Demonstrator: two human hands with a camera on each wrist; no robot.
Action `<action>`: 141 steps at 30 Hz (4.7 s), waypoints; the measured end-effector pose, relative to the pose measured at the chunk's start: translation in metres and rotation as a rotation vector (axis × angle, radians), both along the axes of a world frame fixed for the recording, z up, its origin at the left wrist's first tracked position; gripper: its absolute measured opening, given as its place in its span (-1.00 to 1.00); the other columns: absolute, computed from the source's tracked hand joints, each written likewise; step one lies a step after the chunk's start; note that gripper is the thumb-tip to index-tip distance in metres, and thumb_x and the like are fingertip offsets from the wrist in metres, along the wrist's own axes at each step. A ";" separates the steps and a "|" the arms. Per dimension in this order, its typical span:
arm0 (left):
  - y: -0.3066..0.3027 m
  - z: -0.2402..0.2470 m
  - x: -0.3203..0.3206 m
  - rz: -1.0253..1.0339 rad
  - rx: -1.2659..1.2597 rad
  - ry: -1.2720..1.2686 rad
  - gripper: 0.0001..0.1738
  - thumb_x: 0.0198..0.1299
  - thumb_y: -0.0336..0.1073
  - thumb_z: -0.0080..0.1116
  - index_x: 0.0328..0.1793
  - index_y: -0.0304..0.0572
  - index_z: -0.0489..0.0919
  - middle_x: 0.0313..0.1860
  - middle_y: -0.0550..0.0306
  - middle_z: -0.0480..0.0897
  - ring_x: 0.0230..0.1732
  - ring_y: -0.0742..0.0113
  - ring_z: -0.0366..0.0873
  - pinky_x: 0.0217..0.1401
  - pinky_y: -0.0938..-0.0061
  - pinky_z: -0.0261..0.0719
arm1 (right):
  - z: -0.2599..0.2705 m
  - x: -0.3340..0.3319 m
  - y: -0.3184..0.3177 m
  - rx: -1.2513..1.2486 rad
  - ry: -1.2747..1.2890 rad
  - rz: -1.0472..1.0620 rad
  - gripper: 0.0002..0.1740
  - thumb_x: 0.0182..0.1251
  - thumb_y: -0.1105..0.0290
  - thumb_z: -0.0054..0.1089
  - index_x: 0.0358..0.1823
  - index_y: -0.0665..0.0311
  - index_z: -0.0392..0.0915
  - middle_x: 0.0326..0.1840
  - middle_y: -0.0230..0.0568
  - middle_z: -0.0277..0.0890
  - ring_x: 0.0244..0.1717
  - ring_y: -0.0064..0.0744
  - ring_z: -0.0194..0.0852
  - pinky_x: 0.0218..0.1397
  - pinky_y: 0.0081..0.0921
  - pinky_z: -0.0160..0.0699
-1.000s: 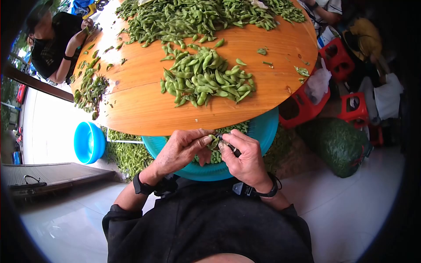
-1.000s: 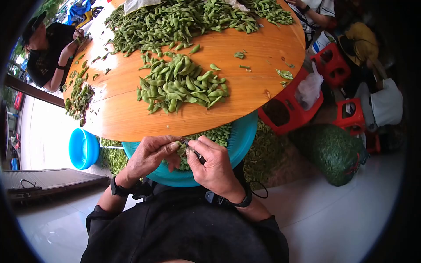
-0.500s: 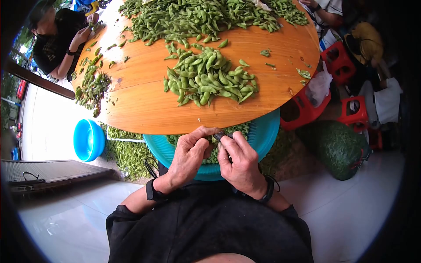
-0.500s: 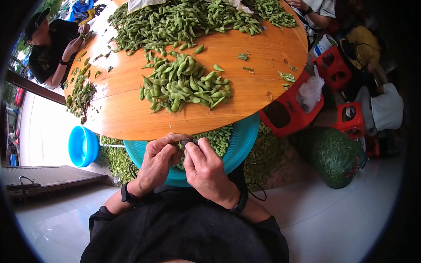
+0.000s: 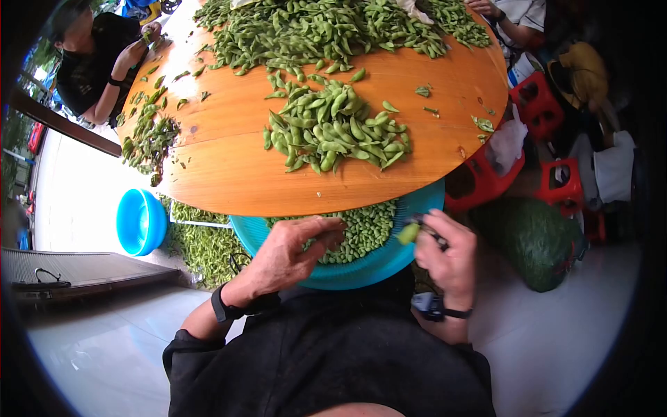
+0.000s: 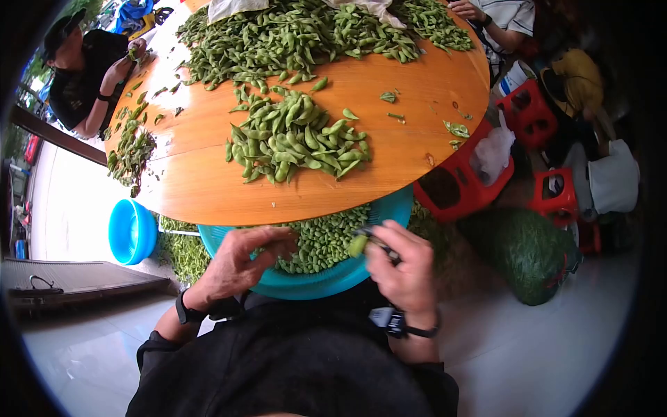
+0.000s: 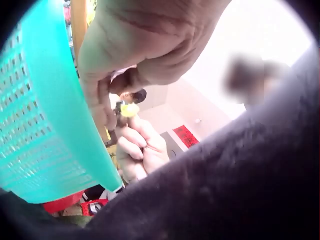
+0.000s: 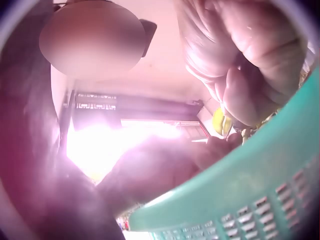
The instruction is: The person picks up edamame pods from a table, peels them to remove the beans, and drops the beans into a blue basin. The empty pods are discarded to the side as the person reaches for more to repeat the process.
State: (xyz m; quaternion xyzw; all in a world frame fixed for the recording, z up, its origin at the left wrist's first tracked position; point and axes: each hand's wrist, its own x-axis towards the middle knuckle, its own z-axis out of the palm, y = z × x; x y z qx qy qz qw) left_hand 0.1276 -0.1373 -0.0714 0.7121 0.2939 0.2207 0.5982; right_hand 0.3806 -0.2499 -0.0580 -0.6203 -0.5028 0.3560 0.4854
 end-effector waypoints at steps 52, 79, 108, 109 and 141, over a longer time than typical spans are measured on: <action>0.001 0.000 0.014 -0.162 -0.810 -0.314 -0.66 0.34 -0.39 0.27 0.08 -0.17 0.33 -0.33 0.07 0.69 -0.38 0.32 0.68 -0.41 0.54 0.56 | -0.012 -0.032 0.031 -0.211 0.948 0.466 -0.84 0.49 0.57 0.03 -0.03 0.45 0.56 -0.45 -0.50 0.33 -0.60 -0.81 0.16 -0.59 -0.69 0.07; -0.004 0.006 0.029 0.047 0.253 0.049 -0.74 0.37 -0.34 0.25 0.07 -0.37 0.59 -0.41 0.01 0.62 -0.47 0.43 0.54 -0.39 0.48 0.49 | -0.011 -0.047 0.029 0.184 -0.109 0.194 -0.82 0.20 0.62 0.24 -0.15 0.50 0.60 -0.38 0.00 0.53 -0.44 -0.06 0.56 -0.42 -0.37 0.48; -0.015 -0.027 0.046 0.259 -0.130 -0.332 -0.65 0.46 -0.35 -0.20 0.19 -0.32 0.53 -0.14 0.18 0.61 -0.25 0.40 0.56 -0.26 0.56 0.52 | -0.021 -0.089 0.044 0.514 -0.630 -0.162 -0.70 0.17 0.73 0.22 -0.03 0.50 0.55 -0.32 0.00 0.43 -0.38 0.00 0.55 -0.34 -0.27 0.57; -0.012 -0.021 0.041 0.204 -0.067 -0.270 -0.64 0.47 -0.34 -0.19 0.23 -0.33 0.51 -0.19 0.20 0.60 -0.32 0.46 0.50 -0.30 0.61 0.46 | -0.022 -0.089 0.044 0.489 -0.589 -0.160 -0.73 0.18 0.71 0.22 -0.06 0.48 0.56 -0.32 -0.01 0.44 -0.39 -0.01 0.55 -0.34 -0.27 0.56; -0.012 -0.013 0.031 0.164 -0.598 -0.331 -0.75 0.49 -0.20 0.11 0.02 -0.26 0.50 -0.37 0.27 0.57 -0.56 0.63 0.34 -0.54 0.65 0.24 | -0.018 -0.060 0.040 0.302 -0.210 -0.013 -0.74 0.10 0.64 0.36 -0.14 0.37 0.61 -0.32 -0.15 0.56 -0.37 -0.18 0.64 -0.31 -0.39 0.59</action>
